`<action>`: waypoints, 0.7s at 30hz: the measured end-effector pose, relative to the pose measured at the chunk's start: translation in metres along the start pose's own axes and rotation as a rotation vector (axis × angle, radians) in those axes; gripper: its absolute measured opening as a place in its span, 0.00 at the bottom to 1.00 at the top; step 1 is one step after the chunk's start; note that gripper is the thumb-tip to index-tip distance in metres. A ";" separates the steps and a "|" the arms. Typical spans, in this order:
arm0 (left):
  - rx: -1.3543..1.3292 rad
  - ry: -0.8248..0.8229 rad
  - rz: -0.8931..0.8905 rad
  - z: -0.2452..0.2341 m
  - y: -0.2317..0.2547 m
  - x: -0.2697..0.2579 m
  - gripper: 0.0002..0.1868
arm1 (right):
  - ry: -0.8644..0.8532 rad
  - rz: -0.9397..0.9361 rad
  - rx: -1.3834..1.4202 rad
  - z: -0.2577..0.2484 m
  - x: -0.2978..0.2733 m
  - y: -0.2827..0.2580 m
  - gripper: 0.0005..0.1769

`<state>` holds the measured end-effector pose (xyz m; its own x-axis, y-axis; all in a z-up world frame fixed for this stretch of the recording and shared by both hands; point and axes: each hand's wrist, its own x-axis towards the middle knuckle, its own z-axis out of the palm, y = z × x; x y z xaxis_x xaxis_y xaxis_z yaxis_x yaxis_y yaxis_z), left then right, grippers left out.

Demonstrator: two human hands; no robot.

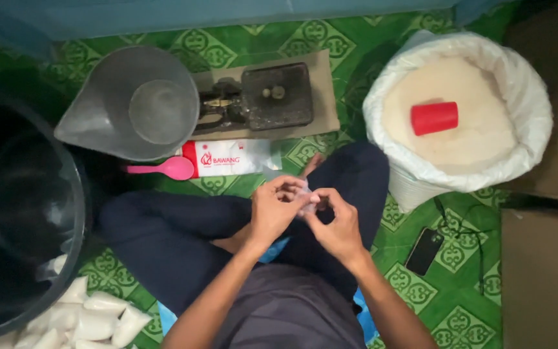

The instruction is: The person scoops white powder from a large bag using a red cup, pours it into small clear plastic bags, and places the filled bags into a black tub.

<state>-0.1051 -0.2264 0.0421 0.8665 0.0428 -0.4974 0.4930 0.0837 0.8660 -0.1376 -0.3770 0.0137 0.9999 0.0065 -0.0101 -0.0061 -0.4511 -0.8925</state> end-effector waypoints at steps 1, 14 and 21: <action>0.007 -0.010 0.001 0.004 -0.004 0.004 0.18 | 0.011 0.004 0.002 -0.006 0.004 -0.003 0.19; -0.055 -0.285 0.083 0.052 0.003 0.035 0.30 | -0.070 0.488 0.494 -0.069 0.030 0.041 0.05; 0.328 -0.278 0.478 0.077 0.035 0.037 0.10 | 0.316 0.389 0.003 -0.089 0.048 0.015 0.04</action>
<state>-0.0497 -0.2984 0.0578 0.9628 -0.2638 -0.0588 0.0076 -0.1913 0.9815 -0.0889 -0.4628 0.0395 0.8779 -0.4324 -0.2056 -0.3784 -0.3636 -0.8513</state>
